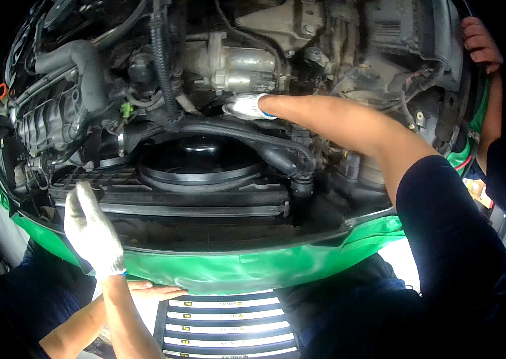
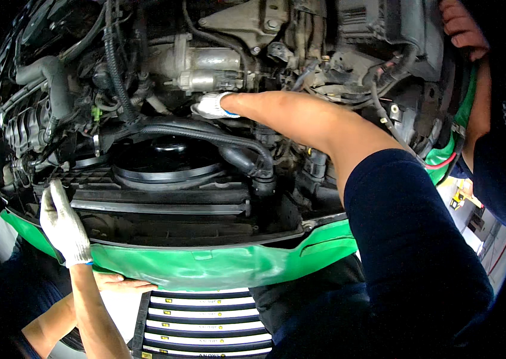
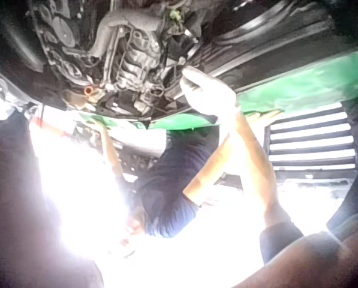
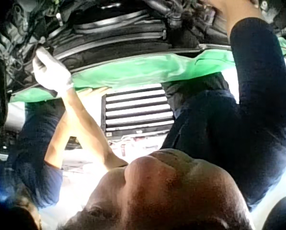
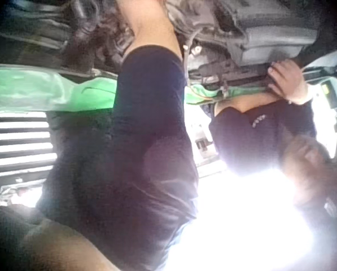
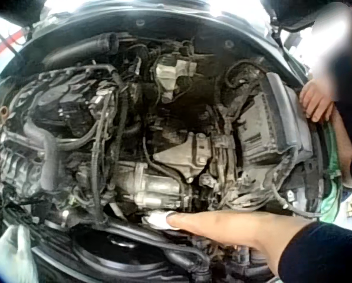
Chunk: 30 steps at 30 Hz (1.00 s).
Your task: The person works on a car engine with the hood open, using a wrench and socket set to tighten bolts and adjust components. They repeatedly reach into the engine bay, select tools from a nearby toolbox, and manipulate hoses and parts while another person assists.
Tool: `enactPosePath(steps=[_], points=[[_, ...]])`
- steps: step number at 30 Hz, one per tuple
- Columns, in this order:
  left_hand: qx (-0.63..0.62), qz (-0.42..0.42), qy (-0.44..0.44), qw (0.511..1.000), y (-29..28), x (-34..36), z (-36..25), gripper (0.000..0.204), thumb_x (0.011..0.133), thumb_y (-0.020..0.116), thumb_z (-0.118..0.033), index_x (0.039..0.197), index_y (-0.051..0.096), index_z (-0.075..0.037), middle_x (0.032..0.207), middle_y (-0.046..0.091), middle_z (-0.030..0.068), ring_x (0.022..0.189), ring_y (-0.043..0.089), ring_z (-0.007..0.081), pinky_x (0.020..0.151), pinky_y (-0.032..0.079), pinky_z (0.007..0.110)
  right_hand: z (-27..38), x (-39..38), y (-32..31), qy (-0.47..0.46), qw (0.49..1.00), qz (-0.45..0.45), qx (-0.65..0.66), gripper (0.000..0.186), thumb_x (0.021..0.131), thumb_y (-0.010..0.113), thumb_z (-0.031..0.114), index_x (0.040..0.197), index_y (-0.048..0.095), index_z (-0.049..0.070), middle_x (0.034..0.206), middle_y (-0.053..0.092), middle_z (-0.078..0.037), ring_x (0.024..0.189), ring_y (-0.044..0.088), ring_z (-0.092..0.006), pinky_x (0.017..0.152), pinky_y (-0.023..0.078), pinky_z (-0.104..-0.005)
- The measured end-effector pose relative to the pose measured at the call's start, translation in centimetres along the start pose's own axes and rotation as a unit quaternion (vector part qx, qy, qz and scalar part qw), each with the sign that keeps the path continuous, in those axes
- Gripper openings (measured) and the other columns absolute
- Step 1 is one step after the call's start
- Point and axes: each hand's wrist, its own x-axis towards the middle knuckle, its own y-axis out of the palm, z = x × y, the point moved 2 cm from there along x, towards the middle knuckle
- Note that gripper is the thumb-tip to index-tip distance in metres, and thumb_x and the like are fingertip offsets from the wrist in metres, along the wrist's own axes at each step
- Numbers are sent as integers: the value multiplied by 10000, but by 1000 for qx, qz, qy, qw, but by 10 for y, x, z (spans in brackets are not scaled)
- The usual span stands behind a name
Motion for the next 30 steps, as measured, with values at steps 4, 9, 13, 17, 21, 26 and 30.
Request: enactPosePath(steps=[4, 9, 13, 17, 21, 26, 30], points=[[0, 13, 15, 1000, 5, 2, -10, 311, 1106, 629, -256, 1071, 723, 39, 895, 658, 6, 822, 498, 79, 772, 443, 260, -42, 60, 28, 29, 994, 31, 102, 678, 1093, 406, 517, 1537, 539, 22, 1631, 494, -192, 1519, 441, -368, 1227, 357, -467], [18, 20, 12, 1000, -1, -2, -7, 292, 1101, 625, -246, 1043, 717, 25, 846, 642, 17, 794, 500, 91, 756, 435, 276, -30, 48, 26, 49, 981, 66, 173, 678, 1070, 439, 489, 1560, 514, 27, 1660, 459, -182, 1528, 420, -378, 1234, 340, -497], [25, 9, 21, 999, 0, -4, -7, 296, 1100, 625, -247, 1024, 709, 26, 846, 650, 21, 784, 505, 97, 747, 441, 287, -12, 32, 16, 78, 976, 69, 190, 682, 1067, 442, 497, 1561, 515, 32, 1663, 457, -180, 1531, 415, -374, 1242, 326, -489], [40, 7, 3, 999, -4, -6, -5, 328, 1098, 627, -282, 1020, 709, 26, 859, 665, 45, 793, 519, 112, 767, 449, 294, -5, 25, 13, 84, 979, 79, 167, 701, 1067, 441, 526, 1568, 508, 41, 1669, 450, -175, 1545, 400, -367, 1252, 315, -485], [34, 24, 11, 999, 5, 3, -9, 334, 1096, 632, -296, 1056, 720, 23, 896, 687, 57, 828, 550, 124, 808, 464, 299, -38, 62, 27, 72, 992, 48, 90, 657, 1091, 404, 513, 1553, 534, 64, 1657, 473, -155, 1538, 424, -325, 1249, 325, -468], [35, 25, 13, 999, 7, 4, -12, 378, 1100, 627, -315, 1165, 726, 45, 1023, 743, 96, 932, 620, 146, 906, 488, 313, -22, -5, -6, 15, 990, 58, -128, 428, 1004, 517, 295, 1261, 723, 20, 1249, 750, -173, 1030, 713, -308, 884, 528, -481], [53, 24, -26, 998, -5, 6, 13, 460, 1104, 615, -344, 1305, 698, 61, 1214, 770, 147, 1077, 681, 183, 999, 491, 326, 30, -136, -34, 7, 993, -9, -116, 365, 915, 557, 219, 1047, 799, -20, 1059, 777, -244, 932, 755, -401, 836, 585, -500]])
